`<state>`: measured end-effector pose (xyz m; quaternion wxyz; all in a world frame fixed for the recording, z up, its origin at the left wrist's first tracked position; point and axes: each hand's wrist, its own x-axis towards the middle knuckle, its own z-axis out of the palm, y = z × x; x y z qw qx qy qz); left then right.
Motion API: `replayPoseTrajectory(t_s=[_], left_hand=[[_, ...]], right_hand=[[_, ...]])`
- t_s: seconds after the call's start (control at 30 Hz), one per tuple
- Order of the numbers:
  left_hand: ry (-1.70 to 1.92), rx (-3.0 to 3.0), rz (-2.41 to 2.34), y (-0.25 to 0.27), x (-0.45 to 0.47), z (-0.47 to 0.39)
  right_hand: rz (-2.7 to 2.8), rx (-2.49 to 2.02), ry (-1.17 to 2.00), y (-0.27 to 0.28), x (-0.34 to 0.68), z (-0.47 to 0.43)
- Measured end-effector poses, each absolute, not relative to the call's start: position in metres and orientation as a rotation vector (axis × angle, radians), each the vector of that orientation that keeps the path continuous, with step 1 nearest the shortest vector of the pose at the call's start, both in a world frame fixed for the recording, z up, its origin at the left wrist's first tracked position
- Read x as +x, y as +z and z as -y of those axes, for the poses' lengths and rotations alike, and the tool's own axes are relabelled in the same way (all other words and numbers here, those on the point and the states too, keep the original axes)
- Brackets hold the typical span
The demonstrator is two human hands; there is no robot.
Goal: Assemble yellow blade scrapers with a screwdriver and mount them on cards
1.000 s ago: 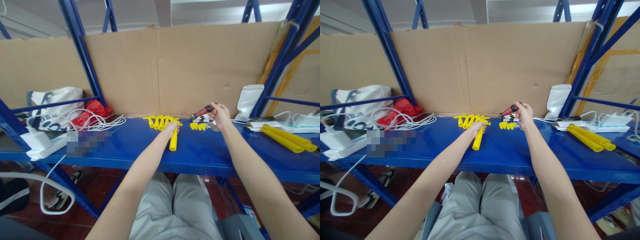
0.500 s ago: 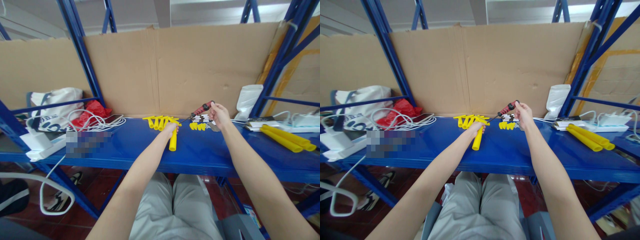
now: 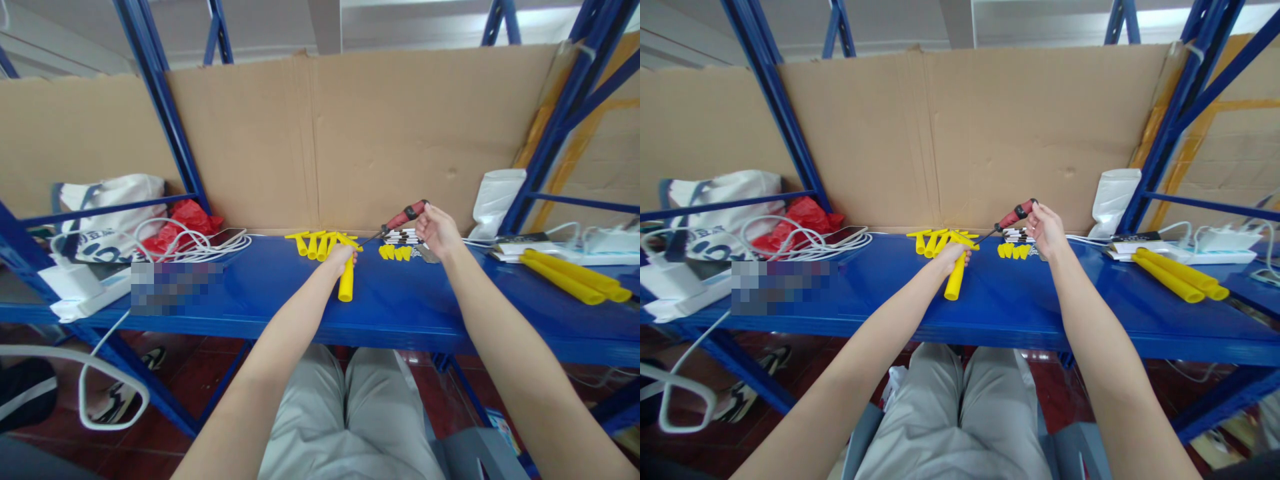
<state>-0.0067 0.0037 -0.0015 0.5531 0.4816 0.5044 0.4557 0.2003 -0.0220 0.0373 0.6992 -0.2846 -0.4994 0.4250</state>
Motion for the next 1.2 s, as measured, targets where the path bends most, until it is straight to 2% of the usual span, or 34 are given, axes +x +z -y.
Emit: replayPoseTrajectory(t_s=[0.4, 0.7, 1.03, 1.2], left_hand=[[1.099, 1.143, -1.199, -0.002, -0.006, -0.004], [1.087, 1.157, -1.202, -0.001, -0.006, -0.004], [1.097, 1.129, -1.218, -0.004, -0.006, -0.006], [1.105, 1.123, -1.206, -0.004, -0.006, -0.007]], right_hand=[[1.089, -0.706, 0.865, 0.034, 0.2, 0.018], [1.162, -0.613, 1.026, 0.036, 0.201, 0.024], [1.114, -0.732, 0.806, 0.031, 0.2, 0.015], [1.095, -0.735, 0.859, 0.032, 0.2, 0.016]])
